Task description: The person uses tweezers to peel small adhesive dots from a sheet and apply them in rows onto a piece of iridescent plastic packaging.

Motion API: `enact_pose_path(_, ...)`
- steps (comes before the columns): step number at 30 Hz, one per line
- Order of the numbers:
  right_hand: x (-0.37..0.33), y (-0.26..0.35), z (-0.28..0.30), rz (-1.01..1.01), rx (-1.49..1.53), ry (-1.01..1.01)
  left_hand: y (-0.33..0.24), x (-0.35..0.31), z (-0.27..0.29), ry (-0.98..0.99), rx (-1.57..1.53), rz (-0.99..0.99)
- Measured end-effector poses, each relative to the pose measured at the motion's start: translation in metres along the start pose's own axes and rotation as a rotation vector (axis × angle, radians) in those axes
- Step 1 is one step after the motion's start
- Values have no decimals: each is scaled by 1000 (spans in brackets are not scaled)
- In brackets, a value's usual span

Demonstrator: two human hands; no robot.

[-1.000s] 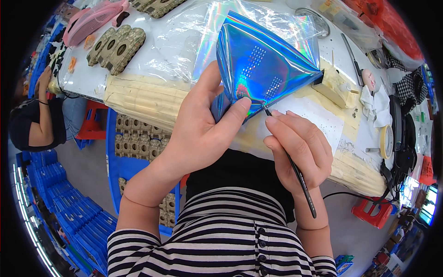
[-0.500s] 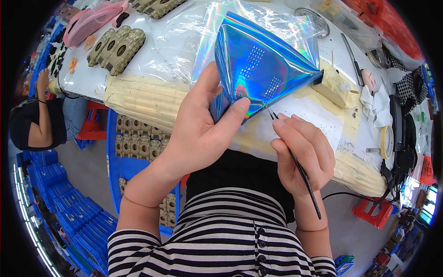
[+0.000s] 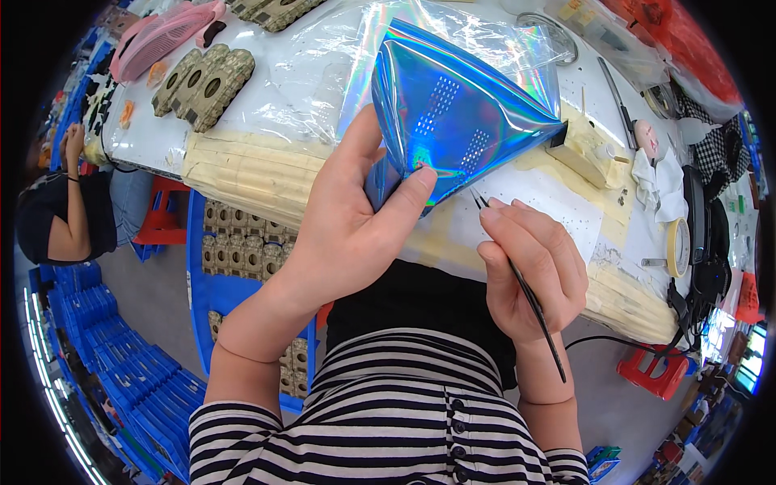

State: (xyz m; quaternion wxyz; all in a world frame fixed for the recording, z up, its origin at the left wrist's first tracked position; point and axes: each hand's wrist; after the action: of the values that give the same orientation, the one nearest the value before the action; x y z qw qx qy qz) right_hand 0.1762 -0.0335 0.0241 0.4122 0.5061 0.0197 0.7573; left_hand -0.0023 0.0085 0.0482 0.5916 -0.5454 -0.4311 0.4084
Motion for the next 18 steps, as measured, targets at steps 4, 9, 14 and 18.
enact_pose_path(4,1,-1,-1,21,-2,10,1,-1,-1,-7,-36,-5)
enact_pose_path(9,2,0,-3,34,-24,12,2,-1,-2,-4,-23,-6)
enact_pose_path(14,1,-1,-4,26,-23,4,1,-1,-2,-11,-18,0)
enact_pose_path(18,1,-1,-3,12,-29,2,1,-1,-2,-10,-19,3)
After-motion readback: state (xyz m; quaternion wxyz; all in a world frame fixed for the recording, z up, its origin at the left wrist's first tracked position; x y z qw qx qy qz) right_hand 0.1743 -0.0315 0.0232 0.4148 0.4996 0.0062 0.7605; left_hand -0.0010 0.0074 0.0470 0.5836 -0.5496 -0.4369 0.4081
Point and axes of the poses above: each hand's wrist, its own x-axis towards the middle knuckle, its own z-axis out of the back of the hand, y = z × x, and after that the axes turned 6 degrees about x, right-handed
